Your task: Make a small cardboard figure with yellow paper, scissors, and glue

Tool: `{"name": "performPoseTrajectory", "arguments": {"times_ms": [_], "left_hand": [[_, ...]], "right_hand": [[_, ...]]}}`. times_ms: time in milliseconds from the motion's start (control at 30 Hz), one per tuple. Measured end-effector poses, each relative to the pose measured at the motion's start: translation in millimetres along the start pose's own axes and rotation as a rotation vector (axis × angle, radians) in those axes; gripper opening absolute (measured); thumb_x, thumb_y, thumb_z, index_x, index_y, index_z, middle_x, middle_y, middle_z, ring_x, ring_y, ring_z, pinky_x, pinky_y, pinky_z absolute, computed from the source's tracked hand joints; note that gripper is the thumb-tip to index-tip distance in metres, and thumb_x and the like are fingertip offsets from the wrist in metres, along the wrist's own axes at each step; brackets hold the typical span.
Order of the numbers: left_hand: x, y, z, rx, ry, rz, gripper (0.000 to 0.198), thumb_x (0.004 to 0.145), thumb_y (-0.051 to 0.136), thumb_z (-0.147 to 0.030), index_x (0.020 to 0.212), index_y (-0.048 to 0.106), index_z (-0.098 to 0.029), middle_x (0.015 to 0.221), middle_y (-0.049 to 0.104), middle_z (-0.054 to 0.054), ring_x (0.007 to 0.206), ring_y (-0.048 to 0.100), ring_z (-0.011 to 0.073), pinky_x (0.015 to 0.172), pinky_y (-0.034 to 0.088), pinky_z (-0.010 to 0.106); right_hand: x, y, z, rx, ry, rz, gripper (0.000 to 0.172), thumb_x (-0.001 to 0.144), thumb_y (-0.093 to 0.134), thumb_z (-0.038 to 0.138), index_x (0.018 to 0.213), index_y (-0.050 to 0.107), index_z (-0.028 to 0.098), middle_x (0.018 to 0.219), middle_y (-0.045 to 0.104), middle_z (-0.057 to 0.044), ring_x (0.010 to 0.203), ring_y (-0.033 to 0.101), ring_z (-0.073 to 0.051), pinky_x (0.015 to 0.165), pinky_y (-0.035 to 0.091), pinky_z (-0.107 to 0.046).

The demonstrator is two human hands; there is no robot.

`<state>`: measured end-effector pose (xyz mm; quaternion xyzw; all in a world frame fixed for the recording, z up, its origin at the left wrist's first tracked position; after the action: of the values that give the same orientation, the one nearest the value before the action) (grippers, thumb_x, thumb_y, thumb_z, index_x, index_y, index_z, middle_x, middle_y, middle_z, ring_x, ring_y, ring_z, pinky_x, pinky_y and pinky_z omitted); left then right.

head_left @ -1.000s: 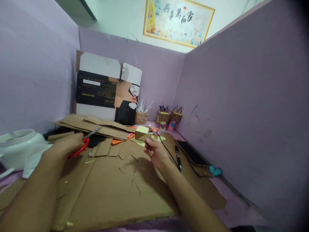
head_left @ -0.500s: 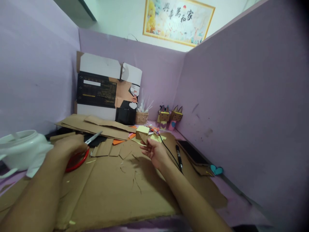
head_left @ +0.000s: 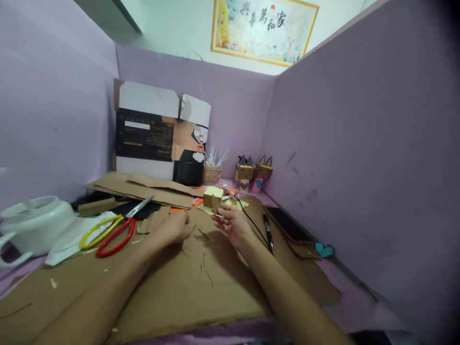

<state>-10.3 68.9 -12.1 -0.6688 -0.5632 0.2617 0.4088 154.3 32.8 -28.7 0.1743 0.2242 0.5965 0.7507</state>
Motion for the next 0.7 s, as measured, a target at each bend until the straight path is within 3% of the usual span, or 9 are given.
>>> {"name": "performPoseTrajectory", "arguments": {"times_ms": [133, 267, 433, 700], "left_hand": [[0, -10.0, -2, -0.253, -0.004, -0.032, 0.017, 0.055, 0.061, -0.020, 0.046, 0.047, -0.018, 0.041, 0.042, -0.004, 0.047, 0.044, 0.0125, 0.047, 0.028, 0.022], [-4, -13.1, -18, -0.609, 0.023, 0.027, 0.015, 0.061, 0.058, -0.031, 0.064, 0.050, -0.018, 0.050, 0.049, -0.004, 0.044, 0.047, 0.0106, 0.046, 0.039, 0.023], [-12, -12.8, -34, -0.964, 0.052, 0.044, 0.027, 0.053, 0.067, -0.033, 0.066, 0.051, -0.015, 0.050, 0.051, -0.004, 0.042, 0.048, 0.0085, 0.042, 0.044, 0.022], [-13, -6.5, -28, -1.121, -0.018, -0.030, 0.028, 0.053, 0.069, -0.024, 0.067, 0.046, -0.017, 0.043, 0.051, -0.006, 0.037, 0.047, 0.0083, 0.036, 0.043, 0.021]], "right_hand": [[2, 0, 2, 0.029, -0.034, 0.006, 0.021, 0.057, 0.068, 0.013, 0.071, 0.053, 0.018, 0.056, 0.059, 0.006, 0.049, 0.059, -0.008, 0.046, 0.046, -0.017], [0, 6, 3, 0.048, -0.061, 0.049, 0.020, 0.055, 0.070, 0.012, 0.063, 0.052, 0.017, 0.052, 0.058, 0.005, 0.049, 0.057, -0.007, 0.053, 0.050, -0.019], [-9, 15, -4, 0.000, -0.077, 0.095, 0.023, 0.051, 0.074, 0.013, 0.068, 0.059, 0.015, 0.053, 0.063, 0.002, 0.050, 0.061, -0.012, 0.056, 0.052, -0.026], [-16, 27, -9, -0.044, -0.114, 0.218, 0.024, 0.055, 0.074, 0.018, 0.075, 0.063, 0.012, 0.062, 0.068, -0.003, 0.054, 0.065, -0.015, 0.060, 0.053, -0.028]]}}
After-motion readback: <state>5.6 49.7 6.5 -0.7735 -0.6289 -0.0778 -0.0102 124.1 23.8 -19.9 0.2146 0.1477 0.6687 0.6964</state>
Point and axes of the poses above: each hand's wrist, its own x-axis towards the middle knuckle, its own y-axis out of the palm, z = x × y, the point moved 8 cm from there along x, towards the middle knuckle
